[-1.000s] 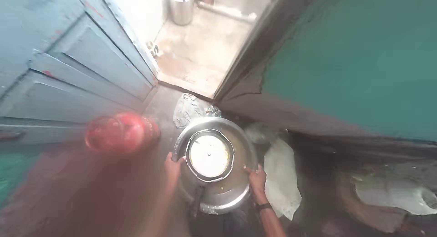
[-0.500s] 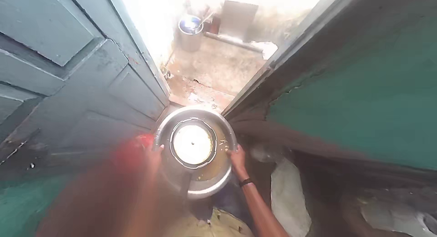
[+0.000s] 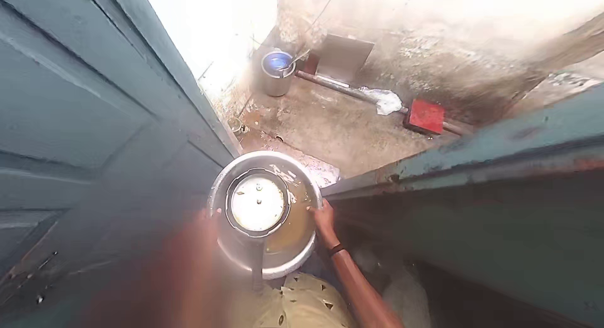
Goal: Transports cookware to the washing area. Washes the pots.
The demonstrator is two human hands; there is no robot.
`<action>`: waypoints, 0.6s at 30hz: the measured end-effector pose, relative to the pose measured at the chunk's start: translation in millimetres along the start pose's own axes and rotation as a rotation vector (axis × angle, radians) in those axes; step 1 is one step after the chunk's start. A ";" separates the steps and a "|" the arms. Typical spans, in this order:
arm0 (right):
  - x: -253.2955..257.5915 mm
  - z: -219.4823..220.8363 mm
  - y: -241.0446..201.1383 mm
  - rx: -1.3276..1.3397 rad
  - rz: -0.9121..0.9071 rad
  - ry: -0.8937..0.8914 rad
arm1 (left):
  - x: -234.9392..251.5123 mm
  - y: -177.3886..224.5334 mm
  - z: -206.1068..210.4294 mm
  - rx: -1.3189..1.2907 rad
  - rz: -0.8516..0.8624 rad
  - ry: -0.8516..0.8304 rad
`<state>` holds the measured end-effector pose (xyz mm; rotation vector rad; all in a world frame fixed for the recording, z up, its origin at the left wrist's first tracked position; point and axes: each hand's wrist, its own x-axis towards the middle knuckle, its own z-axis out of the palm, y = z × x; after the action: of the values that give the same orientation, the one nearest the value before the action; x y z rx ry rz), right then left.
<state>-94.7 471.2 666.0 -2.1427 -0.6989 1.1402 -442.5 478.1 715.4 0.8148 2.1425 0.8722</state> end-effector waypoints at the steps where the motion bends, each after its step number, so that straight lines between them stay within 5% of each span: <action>1: 8.4 0.6 -9.8 0.016 0.003 0.013 | 10.0 12.2 7.2 -0.007 0.012 -0.011; 18: 131.8 7.9 -142.3 0.198 0.176 0.256 | 191.0 222.2 134.2 0.090 0.228 -0.350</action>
<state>-60.4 660.2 693.9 -2.1583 -0.2754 0.9537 -385.9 794.0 745.1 1.1818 1.8148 0.6868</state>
